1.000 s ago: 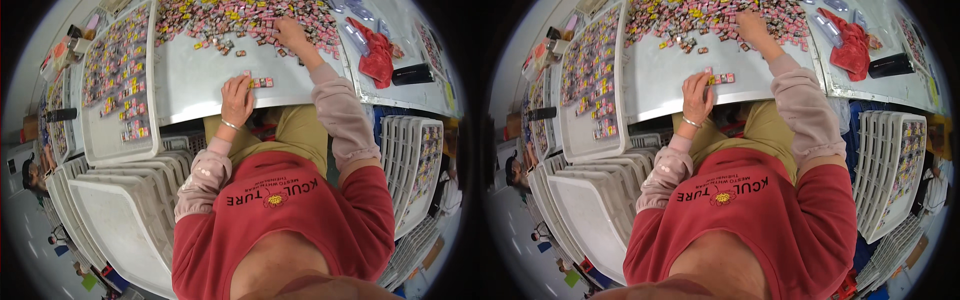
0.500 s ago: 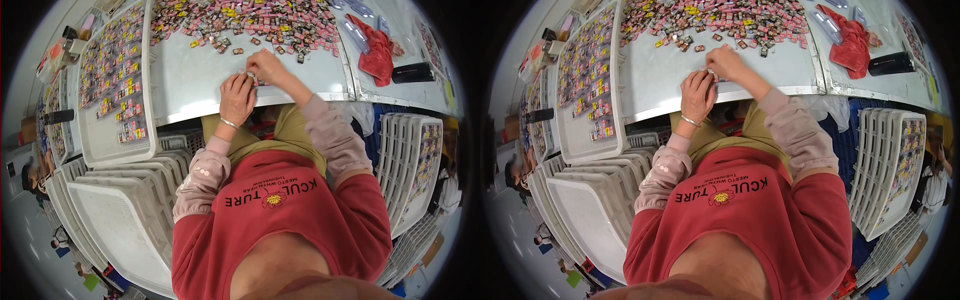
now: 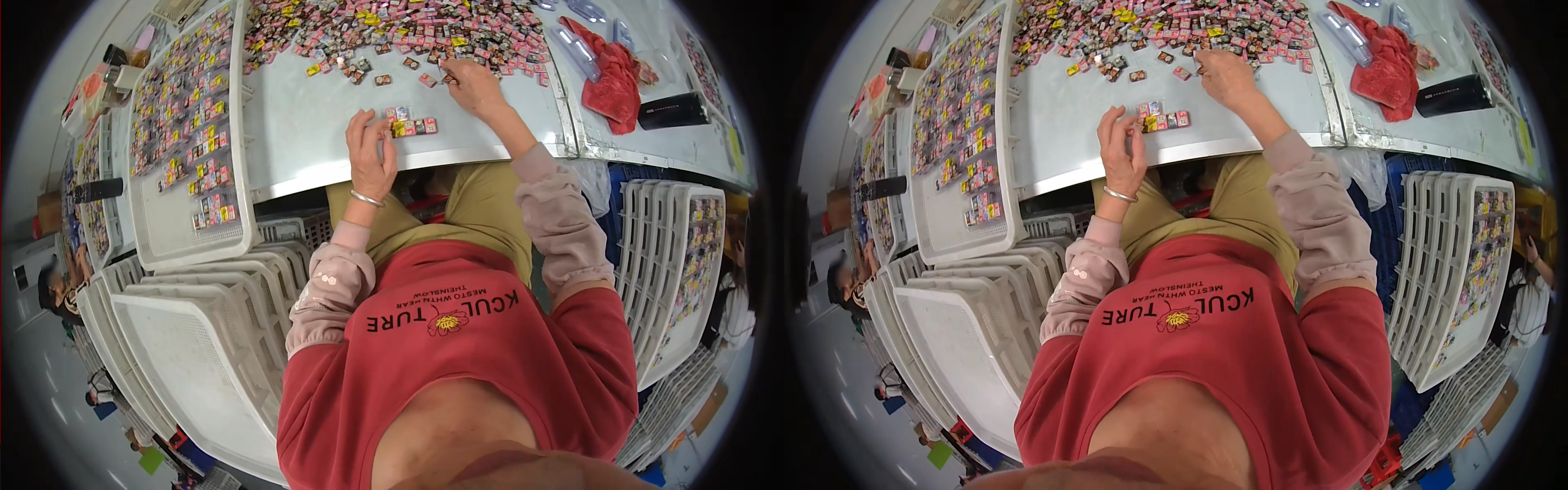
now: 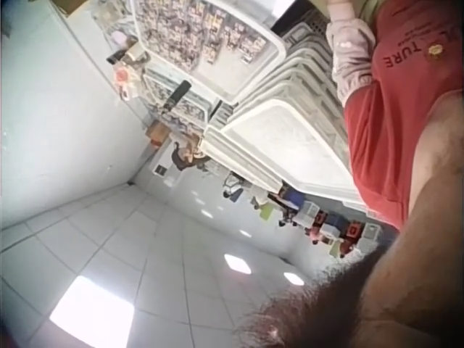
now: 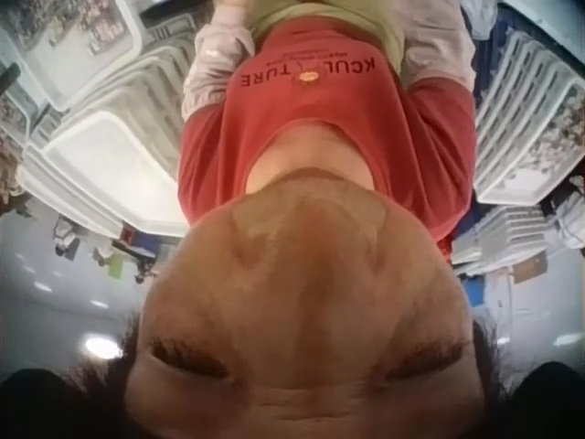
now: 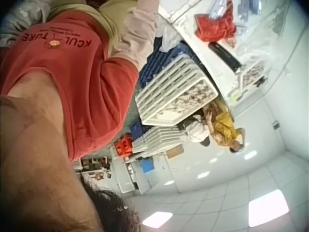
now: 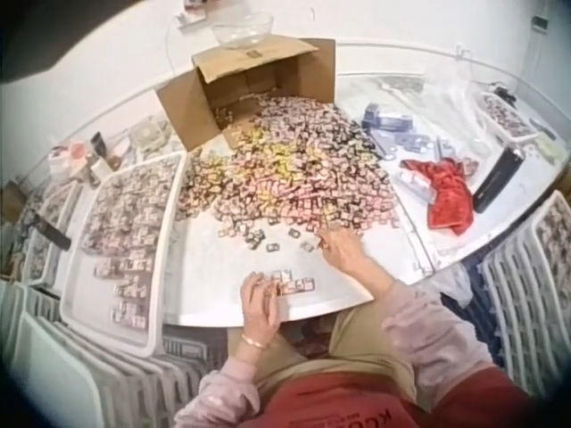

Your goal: Packaging small colorful toy components into plastic sleeves and arranging them onto trays in a workshop setting.

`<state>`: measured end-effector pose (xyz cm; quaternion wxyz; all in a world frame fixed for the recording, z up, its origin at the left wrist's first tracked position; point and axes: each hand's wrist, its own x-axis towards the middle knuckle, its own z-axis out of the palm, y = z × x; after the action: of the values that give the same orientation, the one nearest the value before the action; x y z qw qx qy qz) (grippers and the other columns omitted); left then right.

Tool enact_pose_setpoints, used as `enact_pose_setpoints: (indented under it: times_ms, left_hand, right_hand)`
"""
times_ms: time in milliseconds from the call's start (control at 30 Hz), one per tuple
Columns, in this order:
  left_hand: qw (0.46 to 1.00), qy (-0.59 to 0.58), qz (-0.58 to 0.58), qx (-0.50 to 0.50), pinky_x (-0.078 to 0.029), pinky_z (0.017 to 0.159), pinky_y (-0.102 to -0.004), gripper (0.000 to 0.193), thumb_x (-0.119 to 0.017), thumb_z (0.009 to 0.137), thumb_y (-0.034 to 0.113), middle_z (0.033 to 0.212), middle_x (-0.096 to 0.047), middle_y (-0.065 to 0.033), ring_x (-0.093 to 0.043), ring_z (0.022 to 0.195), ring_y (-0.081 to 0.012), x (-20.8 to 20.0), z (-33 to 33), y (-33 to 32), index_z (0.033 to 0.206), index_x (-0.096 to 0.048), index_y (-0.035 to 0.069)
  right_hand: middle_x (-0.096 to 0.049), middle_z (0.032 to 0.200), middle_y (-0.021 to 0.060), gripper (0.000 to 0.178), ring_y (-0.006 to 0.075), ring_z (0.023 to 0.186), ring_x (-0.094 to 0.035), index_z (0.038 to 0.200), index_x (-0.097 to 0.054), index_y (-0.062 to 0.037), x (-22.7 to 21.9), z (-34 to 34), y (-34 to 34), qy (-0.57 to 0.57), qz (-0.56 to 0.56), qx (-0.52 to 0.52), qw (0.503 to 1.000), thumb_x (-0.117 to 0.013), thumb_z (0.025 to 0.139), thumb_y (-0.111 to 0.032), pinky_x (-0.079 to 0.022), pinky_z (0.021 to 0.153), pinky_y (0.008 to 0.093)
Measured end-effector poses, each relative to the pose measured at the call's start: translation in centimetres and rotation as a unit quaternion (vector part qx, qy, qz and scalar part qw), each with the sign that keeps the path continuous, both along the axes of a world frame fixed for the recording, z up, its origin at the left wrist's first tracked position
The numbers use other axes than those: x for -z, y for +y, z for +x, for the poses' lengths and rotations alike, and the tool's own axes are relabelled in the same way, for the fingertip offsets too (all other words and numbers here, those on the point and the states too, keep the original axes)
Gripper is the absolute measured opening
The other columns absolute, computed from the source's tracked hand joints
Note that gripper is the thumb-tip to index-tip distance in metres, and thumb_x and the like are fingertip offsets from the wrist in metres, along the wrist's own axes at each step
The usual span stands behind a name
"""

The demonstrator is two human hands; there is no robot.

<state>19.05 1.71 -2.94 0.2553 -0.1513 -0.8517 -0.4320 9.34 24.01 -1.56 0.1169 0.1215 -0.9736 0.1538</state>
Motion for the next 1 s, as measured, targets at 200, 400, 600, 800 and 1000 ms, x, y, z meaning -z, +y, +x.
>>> enact_pose_setpoints:
  times_ms: [200, 400, 600, 800, 1000]
  left_hand:
    - [0.999, -0.015, 0.021, -0.036, -0.042, 0.091, -0.0396, 0.022, -0.058, 0.079, -0.001, 0.114, -0.055, -0.0153, -0.049, 0.112, -0.0327, -0.6, -0.1, -2.2, 0.101, -0.061, 0.001]
    - [0.997, 0.007, -0.075, 0.008, -0.037, 0.094, -0.0427, 0.029, -0.062, 0.076, 0.004, 0.115, -0.055, -0.0110, -0.047, 0.113, -0.0323, -0.4, -0.6, -1.9, 0.105, -0.061, 0.006]
    - [0.966, -0.017, -0.250, 0.064, -0.027, 0.105, -0.0486, 0.043, -0.061, 0.082, 0.021, 0.132, -0.050, -0.0057, -0.039, 0.128, -0.0306, -1.0, 0.0, -1.2, 0.125, -0.055, 0.014]
    - [0.961, -0.028, -0.262, 0.089, -0.027, 0.106, -0.0470, 0.043, -0.060, 0.083, 0.021, 0.131, -0.050, -0.0067, -0.039, 0.127, -0.0309, -0.7, -0.2, -1.1, 0.125, -0.055, 0.014]
    - [0.962, -0.027, -0.256, 0.088, -0.028, 0.105, -0.0469, 0.040, -0.061, 0.082, 0.020, 0.128, -0.051, -0.0075, -0.040, 0.126, -0.0311, -0.8, -0.2, -1.1, 0.121, -0.056, 0.012]
  right_hand:
    - [-0.062, 0.089, 0.0025, 0.034, 0.0066, 0.076, -0.058, 0.113, -0.061, -0.0013, -0.5, 1.5, 1.5, -0.205, -0.423, -0.089, 0.878, -0.064, 0.079, -0.002, -0.048, 0.071, 0.0210]
    - [-0.064, 0.088, 0.0014, 0.027, 0.0052, 0.078, -0.059, 0.107, -0.061, 0.0042, -2.0, 3.2, -0.7, -0.260, -0.492, -0.085, 0.826, -0.064, 0.082, -0.004, -0.049, 0.072, 0.0195]
    - [-0.060, 0.078, 0.0126, 0.013, 0.0228, 0.067, -0.062, 0.088, -0.067, -0.0012, -1.9, 4.0, -4.4, -0.141, -0.212, -0.122, 0.959, -0.063, 0.077, -0.005, -0.051, 0.064, 0.0324]
    - [-0.058, 0.083, 0.0149, 0.010, 0.0351, 0.075, -0.062, 0.082, -0.067, -0.0017, -0.8, 4.6, -6.3, -0.049, -0.096, -0.122, 0.987, -0.064, 0.077, -0.010, -0.052, 0.068, 0.0436]
    - [-0.060, 0.085, 0.0134, 0.012, 0.0327, 0.078, -0.062, 0.086, -0.068, -0.0032, -0.7, 3.4, -5.6, -0.051, -0.164, -0.153, 0.973, -0.065, 0.076, -0.008, -0.050, 0.070, 0.0408]
